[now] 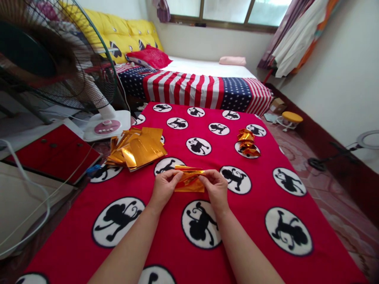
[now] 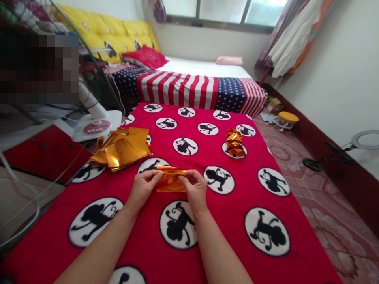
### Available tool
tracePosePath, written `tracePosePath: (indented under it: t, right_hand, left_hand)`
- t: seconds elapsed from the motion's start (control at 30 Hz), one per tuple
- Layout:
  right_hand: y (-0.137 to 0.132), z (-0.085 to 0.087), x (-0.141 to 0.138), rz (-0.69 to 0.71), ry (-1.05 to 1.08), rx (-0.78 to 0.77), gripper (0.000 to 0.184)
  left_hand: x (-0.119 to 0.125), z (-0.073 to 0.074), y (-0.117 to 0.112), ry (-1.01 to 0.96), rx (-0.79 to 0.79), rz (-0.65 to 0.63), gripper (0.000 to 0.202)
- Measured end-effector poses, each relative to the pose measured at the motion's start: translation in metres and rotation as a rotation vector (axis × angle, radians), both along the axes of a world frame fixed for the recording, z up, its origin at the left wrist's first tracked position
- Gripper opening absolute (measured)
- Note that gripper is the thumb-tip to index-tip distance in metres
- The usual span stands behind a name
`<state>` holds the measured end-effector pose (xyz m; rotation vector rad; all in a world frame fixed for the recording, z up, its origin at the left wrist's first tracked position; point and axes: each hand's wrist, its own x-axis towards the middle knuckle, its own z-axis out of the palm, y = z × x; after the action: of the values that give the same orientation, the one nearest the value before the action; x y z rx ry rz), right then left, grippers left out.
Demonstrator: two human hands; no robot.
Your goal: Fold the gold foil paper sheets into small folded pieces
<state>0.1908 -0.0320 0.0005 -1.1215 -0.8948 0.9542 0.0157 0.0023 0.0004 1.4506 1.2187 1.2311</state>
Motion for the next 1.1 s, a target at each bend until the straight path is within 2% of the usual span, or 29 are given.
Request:
tracePosePath:
  t: [0.2,0.5,1.1]
  right_hand:
    - [0.001,0.001,0.003,-0.022,-0.139,0.09,0.009]
    - [-0.001,-0.001,0.002,-0.092,0.004,-0.009,0.022]
    - [0.001,-0.001,0.003,-0.096,0.046,-0.004,0.036]
  left_hand:
    - [0.001,0.006,-0.003,0.043,0.073,-0.001,0.022]
    - [0.002,0.006,-0.005,0.087,0.166,-0.009,0.019]
    - [0.004,0.011,-0.007,0.079,0.186,-0.011,0.016]
